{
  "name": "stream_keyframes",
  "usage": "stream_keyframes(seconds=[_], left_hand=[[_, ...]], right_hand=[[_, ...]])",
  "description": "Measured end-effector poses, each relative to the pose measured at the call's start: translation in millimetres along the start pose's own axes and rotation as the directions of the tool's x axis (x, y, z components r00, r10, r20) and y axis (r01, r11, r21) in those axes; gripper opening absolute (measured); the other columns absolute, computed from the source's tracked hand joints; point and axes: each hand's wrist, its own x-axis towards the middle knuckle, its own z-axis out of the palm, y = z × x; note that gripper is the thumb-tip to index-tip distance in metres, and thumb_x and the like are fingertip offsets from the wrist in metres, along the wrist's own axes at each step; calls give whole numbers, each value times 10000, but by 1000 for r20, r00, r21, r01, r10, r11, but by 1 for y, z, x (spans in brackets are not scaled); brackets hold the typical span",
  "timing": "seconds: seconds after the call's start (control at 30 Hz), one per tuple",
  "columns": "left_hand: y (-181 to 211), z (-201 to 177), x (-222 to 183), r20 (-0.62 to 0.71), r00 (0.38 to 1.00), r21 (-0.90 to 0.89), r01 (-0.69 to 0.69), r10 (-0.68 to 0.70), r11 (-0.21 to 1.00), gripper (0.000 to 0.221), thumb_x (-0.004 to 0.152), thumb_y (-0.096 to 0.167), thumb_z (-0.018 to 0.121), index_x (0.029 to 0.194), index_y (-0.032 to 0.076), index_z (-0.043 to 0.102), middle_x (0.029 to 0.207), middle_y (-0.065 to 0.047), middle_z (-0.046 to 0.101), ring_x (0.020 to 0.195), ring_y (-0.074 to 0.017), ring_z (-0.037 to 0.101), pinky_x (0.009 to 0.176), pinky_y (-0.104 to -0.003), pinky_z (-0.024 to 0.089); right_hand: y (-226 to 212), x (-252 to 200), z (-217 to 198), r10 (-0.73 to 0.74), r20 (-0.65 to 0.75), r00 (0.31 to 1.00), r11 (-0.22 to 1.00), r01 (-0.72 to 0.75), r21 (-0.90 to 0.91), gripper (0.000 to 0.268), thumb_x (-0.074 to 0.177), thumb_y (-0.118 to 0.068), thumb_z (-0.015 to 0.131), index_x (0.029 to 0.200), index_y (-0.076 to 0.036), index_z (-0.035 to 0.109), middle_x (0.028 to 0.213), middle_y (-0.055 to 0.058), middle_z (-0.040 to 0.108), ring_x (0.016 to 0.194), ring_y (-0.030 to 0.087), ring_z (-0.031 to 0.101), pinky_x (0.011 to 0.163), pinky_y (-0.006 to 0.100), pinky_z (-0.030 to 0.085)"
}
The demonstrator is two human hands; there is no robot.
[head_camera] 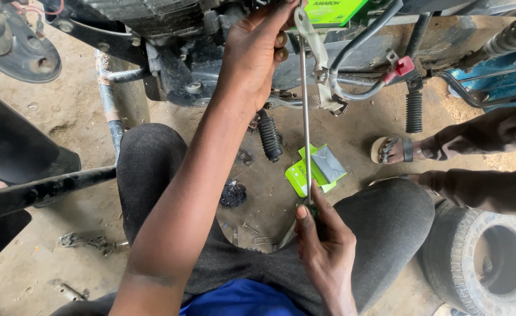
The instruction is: Installing a motorcycle battery into its slot and tightening the terminal connections with a screwdriver.
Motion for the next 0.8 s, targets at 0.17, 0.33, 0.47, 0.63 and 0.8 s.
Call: stream_keyframes(seconds=[0.17,0.33,0.47,0.63,0.8], left_hand=[[1,1,0,-4,1000,4,-15,15,1000,218,908,362,800,933,146,781,870,57,678,742,-49,454,687,-270,420],[-4,1,4,28,1000,-69,7,-5,998,258,899,350,826,984,114,765,878,44,653,766,-58,469,704,-279,433],[-2,2,5,26,1000,-115,20,-17,993,273,884,345,842,950,105,731,884,29,675,762,-58,492,702,-285,431],[-2,-2,5,8,1000,-170,31,-30,985,256,879,317,847,938,103,722,868,20,684,743,-53,483,694,-282,414],[-7,-1,6,-11,1000,-170,25,-27,985,262,885,322,837,940,95,719,851,33,661,740,-57,485,685,-281,411]], right_hand=[[-4,0,-4,15,-17,1000,1000,-16,-27,564,929,-177,673,1479,-121,562,677,-13,623,511,35,511,421,209,417],[-8,-1,-10,22,-16,1000,999,-22,25,565,932,-175,668,1482,-108,559,673,-17,607,512,39,500,422,211,401],[-17,-1,-14,55,-54,997,996,-58,-74,555,930,-171,680,1473,-108,583,666,-4,605,531,45,508,445,218,404],[-26,-4,-17,20,-46,999,978,-29,-207,561,917,-173,687,1463,-127,569,705,-19,650,614,32,568,521,196,466],[-27,-6,-17,-334,-39,942,858,287,-425,507,949,-155,702,1436,-67,589,882,64,759,796,49,663,680,229,536]])
